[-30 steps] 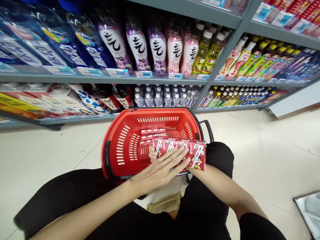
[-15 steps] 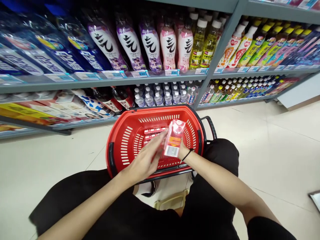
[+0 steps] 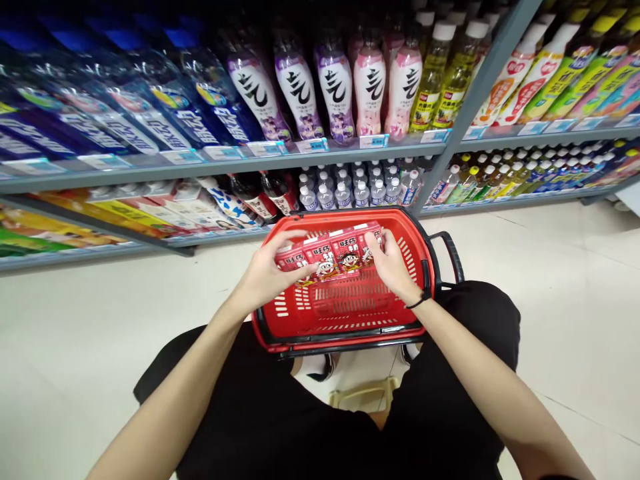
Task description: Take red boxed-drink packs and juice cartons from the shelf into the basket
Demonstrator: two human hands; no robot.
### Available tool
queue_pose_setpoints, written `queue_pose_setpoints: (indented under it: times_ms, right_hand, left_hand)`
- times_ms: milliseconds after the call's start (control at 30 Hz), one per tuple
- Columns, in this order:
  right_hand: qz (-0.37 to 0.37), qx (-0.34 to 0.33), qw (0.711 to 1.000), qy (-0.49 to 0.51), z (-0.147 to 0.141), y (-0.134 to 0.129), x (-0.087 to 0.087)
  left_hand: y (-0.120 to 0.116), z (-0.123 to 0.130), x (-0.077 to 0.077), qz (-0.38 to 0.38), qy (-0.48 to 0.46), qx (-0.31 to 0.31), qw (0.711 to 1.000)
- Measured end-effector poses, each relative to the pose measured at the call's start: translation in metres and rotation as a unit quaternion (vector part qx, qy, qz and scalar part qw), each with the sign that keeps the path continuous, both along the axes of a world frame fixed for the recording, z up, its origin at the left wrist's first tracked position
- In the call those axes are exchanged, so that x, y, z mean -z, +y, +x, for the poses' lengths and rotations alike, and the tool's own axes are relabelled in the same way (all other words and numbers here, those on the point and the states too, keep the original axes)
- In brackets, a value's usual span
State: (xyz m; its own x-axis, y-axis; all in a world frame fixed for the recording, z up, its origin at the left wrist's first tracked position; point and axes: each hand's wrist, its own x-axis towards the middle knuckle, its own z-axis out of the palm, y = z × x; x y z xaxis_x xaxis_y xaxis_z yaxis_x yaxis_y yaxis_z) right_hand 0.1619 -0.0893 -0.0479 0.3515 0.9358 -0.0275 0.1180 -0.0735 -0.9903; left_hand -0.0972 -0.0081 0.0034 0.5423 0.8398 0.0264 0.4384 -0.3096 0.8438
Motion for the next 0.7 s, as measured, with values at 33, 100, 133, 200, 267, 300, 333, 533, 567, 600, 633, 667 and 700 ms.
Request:
queue_pose_setpoints:
  times_ms: [33, 100, 133, 200, 267, 300, 333, 533, 567, 600, 633, 667, 700]
  right_hand:
    - [0.006, -0.020, 1.000, -0.024, 0.000, 0.000, -0.004]
    - [-0.001, -0.064, 0.994, -0.088, 0.001, -0.001, -0.010]
    - [-0.016, -0.088, 0.989, -0.120, 0.001, -0.002, -0.011]
    - [-0.058, -0.135, 0.974, -0.173, -0.002, -0.006, -0.010]
    - [-0.096, -0.181, 0.953, -0.223, -0.007, -0.009, -0.006]
    - [-0.116, -0.207, 0.938, -0.254, -0.010, -0.011, -0.003]
    - [-0.140, -0.235, 0.918, -0.287, -0.013, -0.011, -0.001]
    - [-0.298, -0.381, 0.801, -0.353, -0.016, -0.006, 0.008]
    - [-0.321, -0.385, 0.788, -0.357, -0.014, -0.005, 0.009]
    - [-0.341, -0.384, 0.777, -0.363, -0.012, -0.003, 0.010]
    - [-0.354, -0.380, 0.770, -0.369, -0.009, -0.001, 0.010]
    - [-0.360, -0.374, 0.768, -0.374, -0.006, 0.001, 0.009]
    - [-0.358, -0.366, 0.771, -0.379, -0.002, 0.003, 0.007]
  left_hand:
    - [0.002, -0.002, 0.001, -0.001, 0.034, 0.015, 0.999]
    - [0.002, 0.000, 0.007, 0.018, 0.116, 0.054, 0.992]
    - [-0.001, 0.003, 0.013, 0.035, 0.172, 0.068, 0.982]
    - [-0.010, 0.014, 0.028, 0.061, 0.285, 0.078, 0.953]
    - [-0.021, 0.027, 0.049, 0.052, 0.355, 0.086, 0.929]
    - [-0.027, 0.032, 0.061, 0.047, 0.367, 0.093, 0.924]
    - [-0.031, 0.037, 0.073, 0.039, 0.377, 0.103, 0.920]
    - [-0.040, 0.055, 0.141, 0.024, 0.453, 0.197, 0.869]
    - [-0.039, 0.059, 0.151, 0.025, 0.470, 0.217, 0.855]
    - [-0.038, 0.064, 0.162, 0.025, 0.488, 0.234, 0.840]
    - [-0.036, 0.069, 0.173, 0.026, 0.506, 0.247, 0.826]
    - [-0.035, 0.075, 0.183, 0.026, 0.520, 0.257, 0.814]
    - [-0.034, 0.081, 0.192, 0.028, 0.531, 0.264, 0.804]
